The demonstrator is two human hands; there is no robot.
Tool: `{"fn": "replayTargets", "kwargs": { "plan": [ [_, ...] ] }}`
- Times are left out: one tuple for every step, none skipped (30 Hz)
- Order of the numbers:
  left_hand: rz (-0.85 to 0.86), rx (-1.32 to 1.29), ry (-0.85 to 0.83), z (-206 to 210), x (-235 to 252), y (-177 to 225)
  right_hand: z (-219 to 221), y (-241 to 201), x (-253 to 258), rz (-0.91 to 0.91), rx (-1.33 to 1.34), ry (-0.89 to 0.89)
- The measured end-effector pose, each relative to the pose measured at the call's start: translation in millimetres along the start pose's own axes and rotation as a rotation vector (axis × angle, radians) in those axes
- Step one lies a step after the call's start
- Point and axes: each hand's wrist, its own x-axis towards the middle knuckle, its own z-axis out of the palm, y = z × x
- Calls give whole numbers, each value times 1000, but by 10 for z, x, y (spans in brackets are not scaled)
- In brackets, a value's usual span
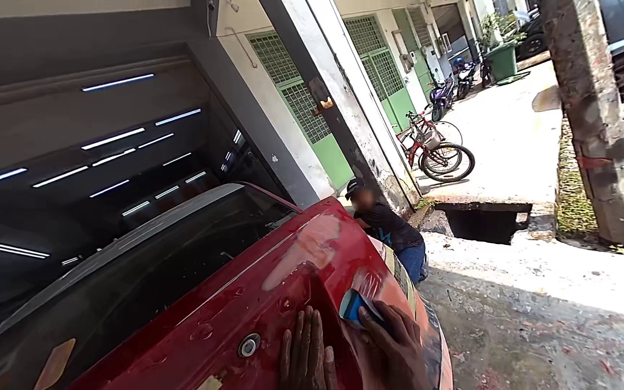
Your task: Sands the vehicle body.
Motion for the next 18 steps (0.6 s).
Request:
{"fn": "replayTargets", "kwargs": {
  "plan": [
    [4, 20, -10, 10, 4, 2, 127, 142, 255, 35, -17, 75],
    [8, 34, -18, 15, -2, -2, 214, 210, 414, 85, -22, 116],
    [14, 41, -18, 16, -25, -10, 245, 188, 416, 128, -23, 130],
    [20, 37, -16, 16, -44, -20, 210, 96, 280, 147, -13, 118],
    [22, 23, -19, 11, -39, -22, 113, -27, 48, 117, 13, 80],
    [18, 9, -19, 6, -33, -18, -39, -138, -248, 62, 53, 0],
    [14, 0, -18, 5, -31, -14, -188, -190, -529, -1, 95, -93],
    [12, -7, -15, 7, -25, -15, -289, -165, -696, -68, 140, -164],
    [8, -15, -14, 8, -20, -18, -329, -84, -708, -117, 177, -219],
    [3, -14, -12, 8, -13, -21, -302, 19, -577, -145, 187, -245],
    [0, -5, -13, 10, 2, -18, -216, 127, -337, -142, 167, -224],
    [3, 1, -12, 18, 25, -9, -91, 232, -26, -113, 126, -155],
    [6, 0, -4, 34, 43, -6, 42, 312, 280, -71, 94, -75],
    [6, -3, 5, 40, 41, -10, 151, 332, 475, -29, 73, -13],
    [-1, -8, 6, 31, 23, -17, 205, 291, 500, 5, 56, 11],
    [-8, -19, -3, 12, 6, -27, 178, 212, 379, 12, 55, -4],
    [-10, -39, -8, -1, 14, -40, 80, 137, 172, -26, 74, -59],
    [-15, -57, -7, -5, 26, -46, -91, 94, -89, -90, 117, -164]
  ]
}}
